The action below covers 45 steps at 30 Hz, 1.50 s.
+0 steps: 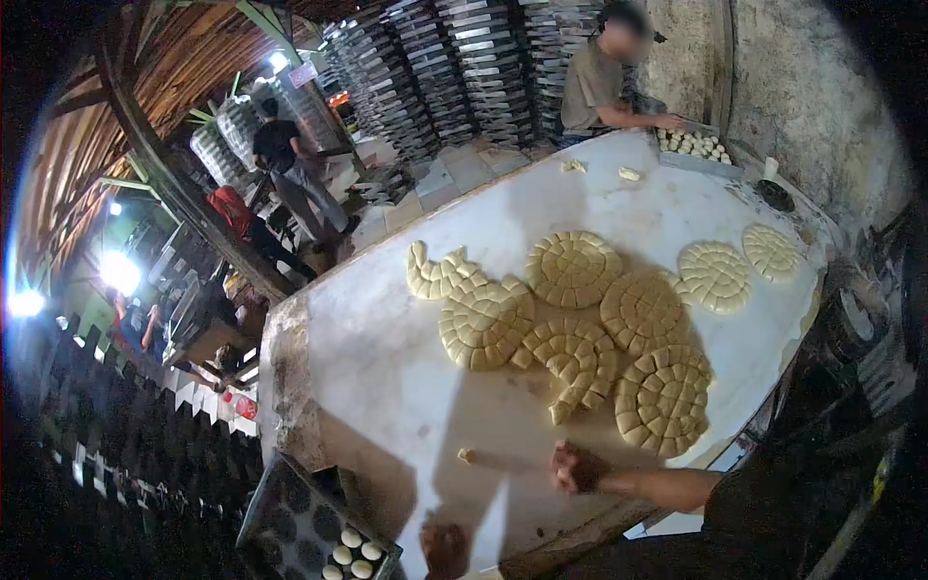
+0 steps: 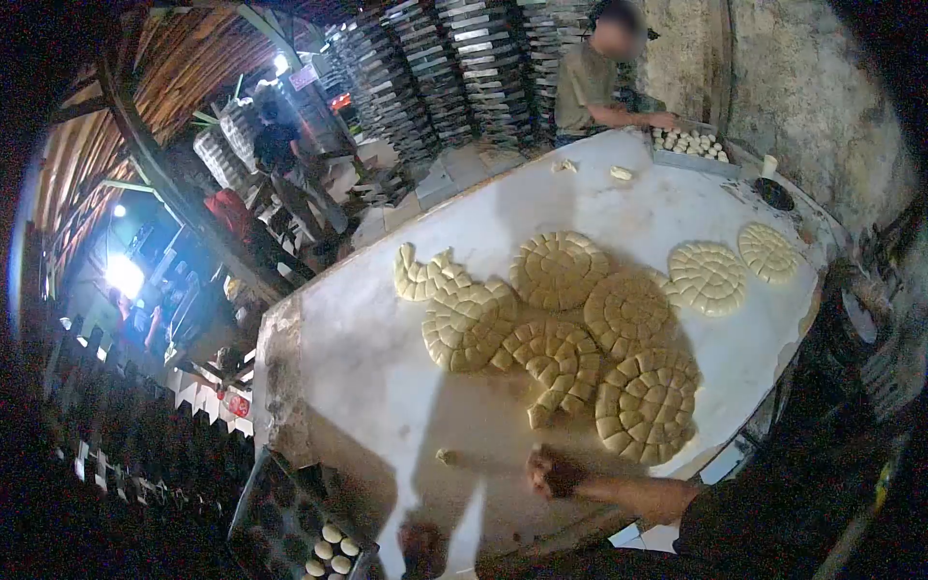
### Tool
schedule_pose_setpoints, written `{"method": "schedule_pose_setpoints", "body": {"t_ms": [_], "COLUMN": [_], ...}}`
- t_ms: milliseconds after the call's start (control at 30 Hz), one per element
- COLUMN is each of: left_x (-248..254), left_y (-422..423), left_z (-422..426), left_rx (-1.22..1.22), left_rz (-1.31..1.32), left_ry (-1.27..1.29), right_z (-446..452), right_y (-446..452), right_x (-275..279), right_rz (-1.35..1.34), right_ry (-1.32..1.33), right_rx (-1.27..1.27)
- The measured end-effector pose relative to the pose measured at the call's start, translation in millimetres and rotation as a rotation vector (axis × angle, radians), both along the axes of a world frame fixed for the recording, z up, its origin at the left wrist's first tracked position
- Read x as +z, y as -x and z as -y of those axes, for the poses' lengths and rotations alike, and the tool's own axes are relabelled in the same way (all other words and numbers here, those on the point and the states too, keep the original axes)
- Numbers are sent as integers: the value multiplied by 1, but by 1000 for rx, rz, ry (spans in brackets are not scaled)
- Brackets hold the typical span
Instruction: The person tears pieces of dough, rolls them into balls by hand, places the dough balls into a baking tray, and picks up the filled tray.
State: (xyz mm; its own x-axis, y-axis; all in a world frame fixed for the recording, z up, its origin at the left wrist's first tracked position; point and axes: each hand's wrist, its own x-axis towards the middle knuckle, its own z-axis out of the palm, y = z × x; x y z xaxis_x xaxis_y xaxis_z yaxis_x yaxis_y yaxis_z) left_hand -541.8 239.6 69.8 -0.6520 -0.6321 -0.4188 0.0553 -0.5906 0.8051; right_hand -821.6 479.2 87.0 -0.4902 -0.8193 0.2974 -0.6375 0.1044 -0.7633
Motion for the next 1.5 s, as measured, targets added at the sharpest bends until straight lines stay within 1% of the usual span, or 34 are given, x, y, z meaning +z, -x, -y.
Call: {"method": "schedule_pose_setpoints", "body": {"t_ms": [33, 67, 100, 133, 167, 200, 233, 267, 300, 367, 400, 433, 467, 500, 533, 567, 600, 633, 667, 733, 800, 833, 867, 933, 1033, 1133, 1200, 1233, 1267, 1333, 1400, 1433, 1467, 1500], "left_x": [13, -13, -40, -69, -46, -15, 19, -8, -48, -62, -63, -53, -39, -19, -9, 0, 1, 6, 30, 92, 111, 115, 116, 123, 143, 120, 123, 124, 116, 99, 162, 133, 115, 114], "left_y": [3, 15, 25, 35, 61, 90, 103, 96, 86, 59, 35, 12, -1, -7, -9, -12, -8, -4, -2, -4, -16, -18, -19, -13, 2, 31, 46, 53, 55, 68, 95, 105, 120, 137], "left_z": [14, 37, 60, 83, 72, 58, 35, 21, 10, -5, -11, -15, -18, -17, -13, -8, -3, 0, 3, 9, 14, 19, 23, 24, 10, 1, -12, -14, -15, -26, -28, -21, -11, 0], "left_rx": [1, -133, -192, -116, -150, -154, -110, -154, -185, -252, -288, -315, -337, -362, -426, -471, -534, -581, -578, -572, -526, -500, -560, -672, -691, -841, -997, -1063, -1035, -980, -1011, -849, -674, -632], "left_rz": [-13, 40, 204, 331, 387, 438, 398, 110, -153, -199, 28, 285, 333, 383, 345, 318, 204, 89, 101, 127, 164, 180, 190, 205, -40, 51, 111, 158, 78, -96, 156, 65, -33, 224], "left_ry": [-32, 392, 936, 1365, 1598, 1836, 1724, 1244, 756, 766, 1255, 1726, 1665, 1600, 1420, 1239, 936, 631, 789, 1115, 1246, 1321, 1194, 931, 866, 1275, 1294, 1313, 1293, 1245, 975, 1191, 1398, 1472], "right_z": [1, 11, 21, 47, 65, 72, 81, 84, 78, 39, 20, 4, -7, -9, -4, 7, 17, 31, 50, 97, 131, 137, 143, 135, 119, 102, 77, 75, 74, 57, 38, 31, 25, 21], "right_y": [14, 19, 23, 18, 6, -13, -30, -47, -67, -79, -81, -83, -81, -81, -81, -78, -80, -91, -108, -160, -190, -195, -200, -199, -188, -172, -163, -157, -151, -137, -102, -87, -71, -59], "right_x": [3, 7, 8, 14, 17, 18, 21, 22, 18, -12, -26, -25, 1, 23, 41, 55, 66, 71, 74, 93, 102, 106, 110, 115, 119, 108, 86, 86, 95, 120, 109, 99, 84, 67], "right_rz": [176, 141, 110, -135, -381, -360, -344, -328, -207, -415, -380, -344, -170, -52, 68, 707, 1341, 1397, 1451, 908, 581, 488, 396, 362, 147, 5, -222, -218, -215, 16, 44, 65, 82, 100], "right_ry": [15, 1, -15, -66, -125, -107, -83, -54, -73, -26, -31, -36, -79, -175, -271, -110, 69, 134, 203, 66, -91, -111, -133, -92, -73, 14, 2, 25, 48, 109, -42, -114, -169, -225], "right_rx": [-38, -118, -198, -311, -414, -438, -463, -490, -431, -207, -188, -169, -244, -391, -541, -576, -584, -422, -259, -115, -184, -209, -237, -283, -384, -462, -456, -466, -477, -535, -566, -588, -526, -461]}}
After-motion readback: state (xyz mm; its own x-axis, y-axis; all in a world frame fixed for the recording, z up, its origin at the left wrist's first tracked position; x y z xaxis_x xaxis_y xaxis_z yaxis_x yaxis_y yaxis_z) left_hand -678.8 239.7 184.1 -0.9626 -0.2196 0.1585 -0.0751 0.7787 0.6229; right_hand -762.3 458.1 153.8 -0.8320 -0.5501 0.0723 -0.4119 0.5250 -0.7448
